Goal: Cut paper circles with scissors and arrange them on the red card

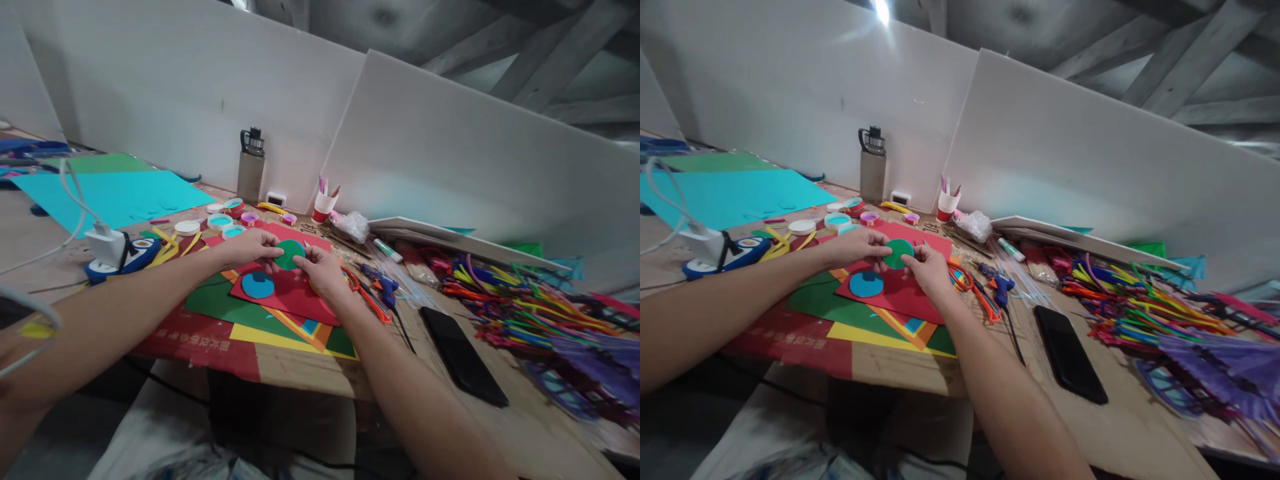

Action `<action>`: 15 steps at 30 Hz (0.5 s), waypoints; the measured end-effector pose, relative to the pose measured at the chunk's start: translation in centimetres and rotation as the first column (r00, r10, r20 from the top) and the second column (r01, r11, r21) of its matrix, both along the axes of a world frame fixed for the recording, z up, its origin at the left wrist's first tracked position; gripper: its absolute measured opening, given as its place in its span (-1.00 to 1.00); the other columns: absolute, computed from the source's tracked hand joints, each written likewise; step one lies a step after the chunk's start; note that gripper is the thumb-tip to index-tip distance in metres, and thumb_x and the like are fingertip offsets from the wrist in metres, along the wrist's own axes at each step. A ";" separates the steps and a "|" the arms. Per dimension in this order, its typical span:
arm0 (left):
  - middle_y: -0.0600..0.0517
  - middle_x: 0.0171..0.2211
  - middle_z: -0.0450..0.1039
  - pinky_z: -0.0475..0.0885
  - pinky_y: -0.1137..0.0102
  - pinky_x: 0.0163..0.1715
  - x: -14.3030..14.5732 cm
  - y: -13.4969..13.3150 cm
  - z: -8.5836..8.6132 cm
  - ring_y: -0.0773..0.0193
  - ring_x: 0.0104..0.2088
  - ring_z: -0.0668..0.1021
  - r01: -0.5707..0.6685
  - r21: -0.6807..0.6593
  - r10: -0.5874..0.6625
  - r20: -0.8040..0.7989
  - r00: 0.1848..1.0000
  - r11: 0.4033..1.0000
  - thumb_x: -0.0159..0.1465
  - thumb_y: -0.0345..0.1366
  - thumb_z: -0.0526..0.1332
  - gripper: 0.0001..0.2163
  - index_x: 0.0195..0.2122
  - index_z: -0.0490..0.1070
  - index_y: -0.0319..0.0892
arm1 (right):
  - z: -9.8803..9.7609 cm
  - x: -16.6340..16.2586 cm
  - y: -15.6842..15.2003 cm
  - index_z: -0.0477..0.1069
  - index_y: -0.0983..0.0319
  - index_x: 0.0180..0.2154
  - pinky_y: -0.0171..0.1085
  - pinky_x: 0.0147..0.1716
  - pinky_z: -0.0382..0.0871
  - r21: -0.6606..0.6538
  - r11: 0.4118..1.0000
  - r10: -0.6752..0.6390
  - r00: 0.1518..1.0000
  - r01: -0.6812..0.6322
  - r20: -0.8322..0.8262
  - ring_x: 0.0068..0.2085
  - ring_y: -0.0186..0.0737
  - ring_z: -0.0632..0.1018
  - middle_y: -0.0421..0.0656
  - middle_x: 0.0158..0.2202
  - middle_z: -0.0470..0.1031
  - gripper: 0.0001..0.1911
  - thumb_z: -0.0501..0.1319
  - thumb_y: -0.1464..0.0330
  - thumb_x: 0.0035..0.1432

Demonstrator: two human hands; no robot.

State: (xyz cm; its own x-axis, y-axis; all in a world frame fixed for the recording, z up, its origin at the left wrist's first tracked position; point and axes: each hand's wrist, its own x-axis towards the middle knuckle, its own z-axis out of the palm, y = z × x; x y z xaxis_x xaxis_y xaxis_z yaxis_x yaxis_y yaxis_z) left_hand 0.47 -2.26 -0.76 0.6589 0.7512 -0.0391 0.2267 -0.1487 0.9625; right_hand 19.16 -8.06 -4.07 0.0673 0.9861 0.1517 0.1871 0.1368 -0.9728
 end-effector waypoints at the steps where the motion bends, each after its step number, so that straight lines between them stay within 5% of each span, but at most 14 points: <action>1: 0.04 -0.53 0.53 0.49 0.42 -0.47 -0.1 0.1 0.0 0.28 -0.50 0.60 0.001 0.003 -0.001 -0.004 1.000 1.000 0.10 -0.11 0.37 -0.71 -0.41 0.40 -0.23 | 0.1 0.0 -0.1 0.44 0.23 -0.39 -0.42 -0.64 0.28 -0.014 1.000 0.003 1.000 -0.003 0.008 -0.63 -0.37 0.45 -0.28 -0.63 0.45 -0.80 0.30 0.23 -0.01; 8: -0.03 -0.55 0.54 0.45 0.44 -0.51 -1.8 1.6 0.6 0.28 -0.53 0.58 0.090 0.007 -0.089 -0.110 0.990 0.996 0.10 0.01 0.35 -0.65 -0.45 0.48 -0.24 | 0.2 -0.1 -0.2 0.40 0.22 -0.39 -0.47 -0.71 0.23 -0.101 0.992 0.081 0.997 -0.078 0.020 -0.63 -0.36 0.49 -0.29 -0.63 0.44 -0.83 0.28 0.26 0.00; 15: 0.01 -0.54 0.53 0.44 0.46 -0.53 -1.1 0.7 0.6 0.28 -0.53 0.57 0.073 0.137 -0.047 -0.186 0.981 0.988 0.13 -0.05 0.32 -0.71 -0.41 0.46 -0.22 | 0.1 -0.2 -0.3 0.40 0.23 -0.41 -0.45 -0.70 0.23 -0.075 0.996 0.056 0.996 -0.051 0.066 -0.67 -0.38 0.44 -0.30 -0.65 0.42 -0.78 0.33 0.23 -0.04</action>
